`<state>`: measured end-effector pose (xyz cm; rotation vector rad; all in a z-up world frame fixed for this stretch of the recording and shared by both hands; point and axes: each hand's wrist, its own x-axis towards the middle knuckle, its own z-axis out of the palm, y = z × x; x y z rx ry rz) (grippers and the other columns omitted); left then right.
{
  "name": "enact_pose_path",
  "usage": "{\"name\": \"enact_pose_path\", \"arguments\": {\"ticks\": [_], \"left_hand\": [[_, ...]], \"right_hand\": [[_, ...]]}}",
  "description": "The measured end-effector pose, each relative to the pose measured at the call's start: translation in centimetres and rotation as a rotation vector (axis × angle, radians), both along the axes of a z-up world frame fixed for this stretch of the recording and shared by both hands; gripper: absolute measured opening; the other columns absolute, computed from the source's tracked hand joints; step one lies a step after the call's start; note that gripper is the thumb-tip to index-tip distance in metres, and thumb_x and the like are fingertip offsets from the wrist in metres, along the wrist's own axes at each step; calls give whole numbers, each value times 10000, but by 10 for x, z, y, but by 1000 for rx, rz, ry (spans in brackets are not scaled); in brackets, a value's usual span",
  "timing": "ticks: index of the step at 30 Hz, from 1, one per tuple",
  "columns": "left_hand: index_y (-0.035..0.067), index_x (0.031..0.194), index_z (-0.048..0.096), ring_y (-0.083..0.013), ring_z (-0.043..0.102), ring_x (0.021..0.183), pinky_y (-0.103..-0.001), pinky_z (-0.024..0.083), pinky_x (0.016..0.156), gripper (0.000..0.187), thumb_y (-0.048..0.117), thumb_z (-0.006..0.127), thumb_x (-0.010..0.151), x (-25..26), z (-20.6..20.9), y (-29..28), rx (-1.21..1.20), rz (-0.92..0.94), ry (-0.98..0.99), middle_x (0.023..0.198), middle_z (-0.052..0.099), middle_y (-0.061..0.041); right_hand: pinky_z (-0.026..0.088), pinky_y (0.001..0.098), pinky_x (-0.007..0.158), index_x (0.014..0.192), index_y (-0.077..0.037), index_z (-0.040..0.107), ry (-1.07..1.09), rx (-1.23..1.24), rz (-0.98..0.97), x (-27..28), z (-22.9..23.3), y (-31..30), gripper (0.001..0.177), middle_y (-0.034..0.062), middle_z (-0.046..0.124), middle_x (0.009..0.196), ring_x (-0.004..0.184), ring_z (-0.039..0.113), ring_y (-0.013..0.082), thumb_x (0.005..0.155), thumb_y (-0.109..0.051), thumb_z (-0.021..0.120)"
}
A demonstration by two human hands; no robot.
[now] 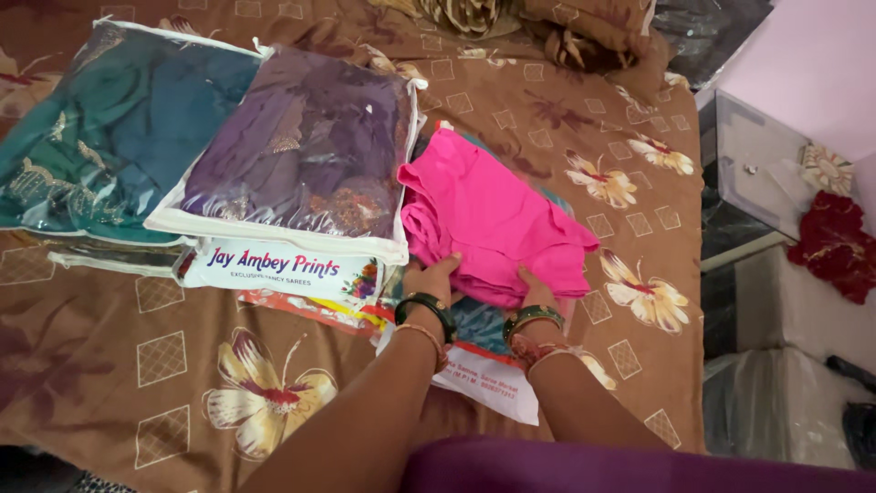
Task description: The person removes folded garments from a wardrobe shelf, carries them to a bed, and places them on top of other items. The person handles a pink garment and a striped garment one at a time, moving them from the wardrobe to the bed.
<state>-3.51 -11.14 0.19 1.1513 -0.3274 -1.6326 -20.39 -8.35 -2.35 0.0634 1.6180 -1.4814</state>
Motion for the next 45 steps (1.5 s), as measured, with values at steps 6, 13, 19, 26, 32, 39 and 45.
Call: {"name": "enact_pose_path", "arguments": {"ticks": [6,13,19,26,32,39,45], "left_hand": [[12,1120,621,-302,734,788,-421,637,602,387,123,808,800,1,-22,7,48,-30,-15,993,738,-145],[-18,1077,626,-303,733,753,-425,623,579,352,142,811,823,8,-36,30,95,-54,18,949,726,-169],[-24,1093,632,-315,736,772,-433,637,608,355,158,795,835,30,-28,55,75,-98,42,968,722,-186],[-30,1097,648,-311,747,756,-413,616,583,275,90,698,854,65,-25,97,49,-44,12,941,736,-188],[-22,992,716,-244,717,735,-353,567,619,155,89,692,886,96,-35,128,-67,-19,-359,923,747,-167],[80,1038,746,-298,743,905,-394,573,794,237,145,741,809,127,-17,175,-162,-185,-894,980,779,-152],[104,1094,759,-361,719,1020,-433,572,864,303,237,725,823,153,-11,187,-132,-570,-1124,1079,741,-211]], "right_hand": [[618,365,668,1274,-13,621,-81,-119,-123,13,-7,14,497,129,693,1096,860,695,267,846,-203,786],[627,430,850,1361,-10,541,-217,-278,-197,33,-3,41,481,154,648,1250,1158,642,316,906,-99,670],[483,524,1065,1471,49,416,-437,-544,-3,25,-49,57,552,194,500,1491,1394,465,349,980,-204,430],[303,520,1239,1543,24,308,-400,-609,244,28,-102,79,578,174,351,1636,1525,314,328,985,-121,263],[384,571,1200,1498,105,381,-396,-444,49,68,-117,107,569,287,447,1558,1470,427,454,1006,-165,291],[589,504,957,1310,52,557,-282,-342,232,95,-102,124,411,237,654,1325,1189,672,388,970,-146,436],[614,447,786,1164,30,695,118,-213,465,150,-88,148,277,187,768,1080,962,748,324,919,-32,581]]}}
